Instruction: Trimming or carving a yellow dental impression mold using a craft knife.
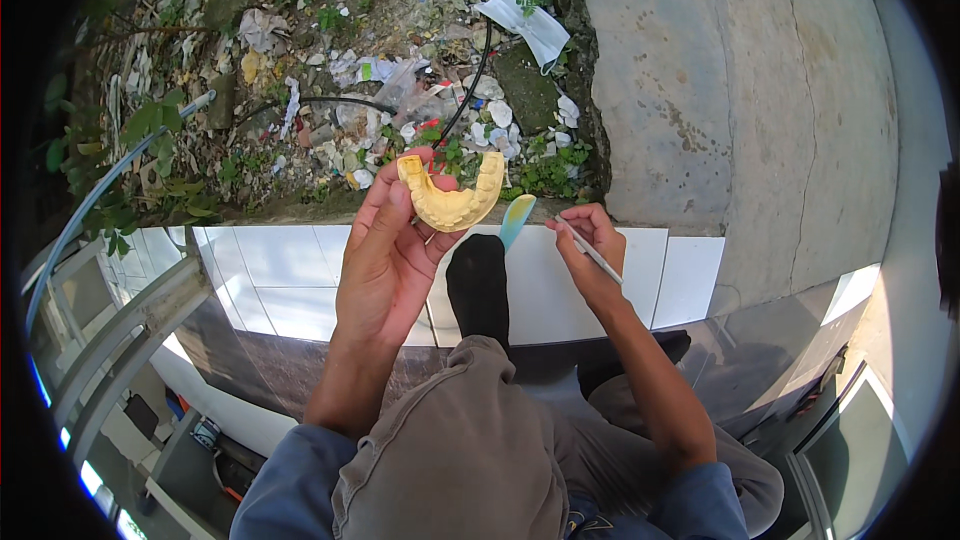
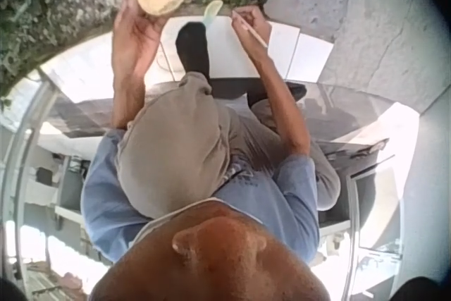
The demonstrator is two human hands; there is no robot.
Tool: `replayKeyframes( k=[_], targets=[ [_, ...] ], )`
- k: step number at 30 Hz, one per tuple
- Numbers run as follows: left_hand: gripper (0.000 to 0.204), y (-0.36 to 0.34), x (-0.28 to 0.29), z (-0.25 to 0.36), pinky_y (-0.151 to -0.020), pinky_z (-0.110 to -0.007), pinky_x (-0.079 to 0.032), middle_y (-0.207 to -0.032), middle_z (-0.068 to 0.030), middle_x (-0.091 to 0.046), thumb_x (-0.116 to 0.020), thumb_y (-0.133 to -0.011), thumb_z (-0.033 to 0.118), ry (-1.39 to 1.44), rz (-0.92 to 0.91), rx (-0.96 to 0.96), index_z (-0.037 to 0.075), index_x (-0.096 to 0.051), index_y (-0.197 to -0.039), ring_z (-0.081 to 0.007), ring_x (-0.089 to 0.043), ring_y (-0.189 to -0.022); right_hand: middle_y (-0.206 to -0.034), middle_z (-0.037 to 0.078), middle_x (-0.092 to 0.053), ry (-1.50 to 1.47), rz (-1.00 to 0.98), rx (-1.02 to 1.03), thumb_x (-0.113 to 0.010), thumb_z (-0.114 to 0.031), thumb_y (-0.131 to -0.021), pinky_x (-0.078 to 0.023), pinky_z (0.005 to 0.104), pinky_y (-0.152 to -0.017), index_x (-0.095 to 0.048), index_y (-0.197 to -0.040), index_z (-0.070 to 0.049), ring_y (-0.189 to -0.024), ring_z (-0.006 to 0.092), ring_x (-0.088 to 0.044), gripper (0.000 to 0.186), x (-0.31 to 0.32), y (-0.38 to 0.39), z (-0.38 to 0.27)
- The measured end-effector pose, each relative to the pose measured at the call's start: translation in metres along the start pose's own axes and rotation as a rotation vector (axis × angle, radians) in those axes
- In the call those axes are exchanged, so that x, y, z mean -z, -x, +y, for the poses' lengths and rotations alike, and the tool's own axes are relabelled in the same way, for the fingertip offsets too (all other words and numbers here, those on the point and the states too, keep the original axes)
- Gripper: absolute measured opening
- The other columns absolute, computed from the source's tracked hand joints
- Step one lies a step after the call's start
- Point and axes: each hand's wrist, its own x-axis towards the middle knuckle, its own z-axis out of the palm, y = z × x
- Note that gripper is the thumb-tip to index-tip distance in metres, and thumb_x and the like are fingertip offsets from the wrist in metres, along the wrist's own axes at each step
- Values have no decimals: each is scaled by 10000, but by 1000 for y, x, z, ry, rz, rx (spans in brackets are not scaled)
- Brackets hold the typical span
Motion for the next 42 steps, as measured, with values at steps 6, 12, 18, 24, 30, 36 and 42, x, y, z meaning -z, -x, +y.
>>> replayKeyframes(
  k=[6, 12, 18, 24, 30, 36, 42],
  targets=[
    [337, 3, 12, -9, -912, -336, -502, -1204, -158, -533, -484, -933, 133, -163, 128, 2, 19, -409, -1241, -207, -574, -1048, -802, 139, -655, 262, -40, 142, -642, -57, -781, -515, 281, -684, -572, -848, 3, -753, 211, -672, 113, -8, -4, 14],
    [263, 3, 25, -20, -935, -338, -485, -1209, -170, -534, -528, -891, 43, -170, 192, -30, 16, -452, -1142, -201, -581, -1032, -785, 128, -647, 225, -33, 160, -633, -40, -787, -517, 283, -695, -561, -853, 13, -755, 201, -666, 111, -15, -6, 21],
    [223, 2, 30, -25, -955, -337, -475, -1140, -164, -552, -513, -881, 4, -178, 211, -45, 14, -457, -1096, -224, -574, -1054, -811, 129, -650, 134, -11, 131, -621, -23, -796, -519, 273, -718, -555, -852, 26, -769, 173, -660, 100, -17, -9, 30],
    [253, 0, 28, -27, -953, -337, -480, -1149, -162, -537, -506, -872, -19, -176, 205, -8, -1, -432, -1112, -273, -555, -1094, -826, 128, -652, 127, 4, 107, -617, -19, -800, -518, 267, -724, -556, -854, 29, -777, 157, -655, 95, -17, -10, 26],
    [359, 0, 23, -26, -949, -342, -485, -1181, -166, -518, -505, -867, -37, -145, 234, 40, -26, -385, -1206, -294, -544, -1115, -830, 122, -656, 105, -9, 108, -618, -26, -807, -516, 261, -724, -555, -852, 32, -785, 149, -654, 96, -16, -9, 30],
    [398, 3, 23, -27, -951, -340, -482, -1179, -166, -523, -510, -866, -46, -66, 227, 124, -41, -373, -1239, -289, -531, -1137, -836, 114, -659, 59, 38, 88, -619, -25, -812, -514, 253, -723, -554, -857, 30, -789, 134, -649, 96, -16, -9, 34],
    [413, 4, 17, -28, -965, -355, -468, -1243, -223, -484, -533, -872, -18, -168, 181, 46, -35, -360, -1247, -300, -507, -1168, -839, 116, -660, 67, 23, 88, -618, -24, -811, -513, 254, -725, -554, -862, 31, -801, 133, -650, 98, -17, -9, 32]
  ],
)
